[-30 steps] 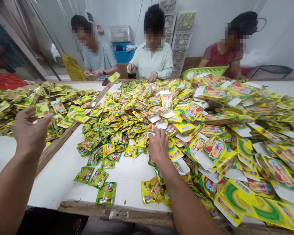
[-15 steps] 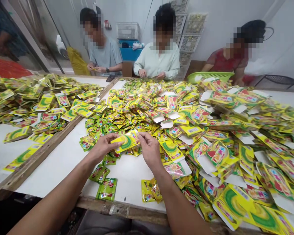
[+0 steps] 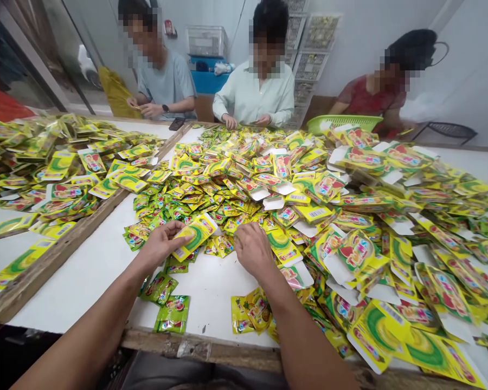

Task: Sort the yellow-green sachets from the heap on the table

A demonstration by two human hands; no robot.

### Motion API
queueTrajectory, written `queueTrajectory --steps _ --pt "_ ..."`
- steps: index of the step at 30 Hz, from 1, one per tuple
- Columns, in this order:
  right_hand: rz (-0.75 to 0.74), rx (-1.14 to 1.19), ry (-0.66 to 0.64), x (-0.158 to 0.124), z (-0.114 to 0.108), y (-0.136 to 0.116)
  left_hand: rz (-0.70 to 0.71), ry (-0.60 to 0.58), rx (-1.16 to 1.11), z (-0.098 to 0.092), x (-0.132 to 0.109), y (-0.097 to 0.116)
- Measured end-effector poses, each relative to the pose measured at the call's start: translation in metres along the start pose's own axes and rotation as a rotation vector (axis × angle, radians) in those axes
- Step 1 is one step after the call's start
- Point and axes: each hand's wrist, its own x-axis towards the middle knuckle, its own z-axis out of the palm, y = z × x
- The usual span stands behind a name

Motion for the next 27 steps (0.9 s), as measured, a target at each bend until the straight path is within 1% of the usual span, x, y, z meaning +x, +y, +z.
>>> queueTrajectory --steps 2,3,4,5,6,8,9,11,13,15,16,17,19,21,22,24,27 --pt "0.096 0.058 0.071 0.002 0.0 0.003 0.21 0.107 0.269 0.001 -0.003 -0.002" --pt "0.164 0.086 0.083 0.003 0.0 0.004 0.316 0.125 0.397 0.002 -0.005 -0.001" --pt "0.233 0.116 0.085 0.003 -0.001 0.004 0.402 0.103 0.506 0.004 -0.007 -0.001" --pt "0.296 0.152 0.083 0.003 -0.003 0.005 0.461 0.048 0.591 0.006 -0.008 -0.001" --pt "0.347 0.192 0.086 0.003 -0.004 0.005 0.486 -0.023 0.657 0.008 -0.01 0.0" --pt "0.419 0.265 0.103 0.003 -0.005 0.006 0.453 -0.138 0.748 0.013 -0.013 0.001" --pt "0.446 0.301 0.102 0.003 -0.006 0.007 0.419 -0.166 0.776 0.015 -0.015 0.001" --pt "0.515 0.421 0.078 0.004 -0.007 0.008 0.324 -0.165 0.792 0.017 -0.016 0.003" --pt "0.603 0.64 0.076 0.006 -0.006 0.005 0.2 -0.143 0.761 0.018 -0.017 0.006" --pt "0.673 0.905 0.114 0.008 -0.003 -0.002 0.081 -0.135 0.691 0.02 -0.017 0.009" --pt "0.688 1.022 0.14 0.009 -0.001 -0.006 0.038 -0.136 0.622 0.022 -0.017 0.009" --pt "0.691 1.119 0.152 0.01 0.001 -0.011 0.007 -0.132 0.518 0.024 -0.016 0.009" --pt "0.688 1.246 0.128 0.011 0.005 -0.018 -0.045 -0.105 0.231 0.028 -0.015 0.007" --pt "0.685 1.285 0.065 0.011 0.006 -0.021 -0.105 -0.089 -0.042 0.031 -0.015 0.004" --pt "0.686 1.28 0.026 0.011 0.006 -0.02 -0.136 -0.097 -0.132 0.031 -0.015 0.003" --pt "0.688 1.254 -0.04 0.01 0.003 -0.017 -0.196 -0.144 -0.219 0.032 -0.016 0.003" --pt "0.67 1.208 -0.131 0.009 -0.001 -0.013 -0.246 -0.199 -0.274 0.033 -0.017 0.004"
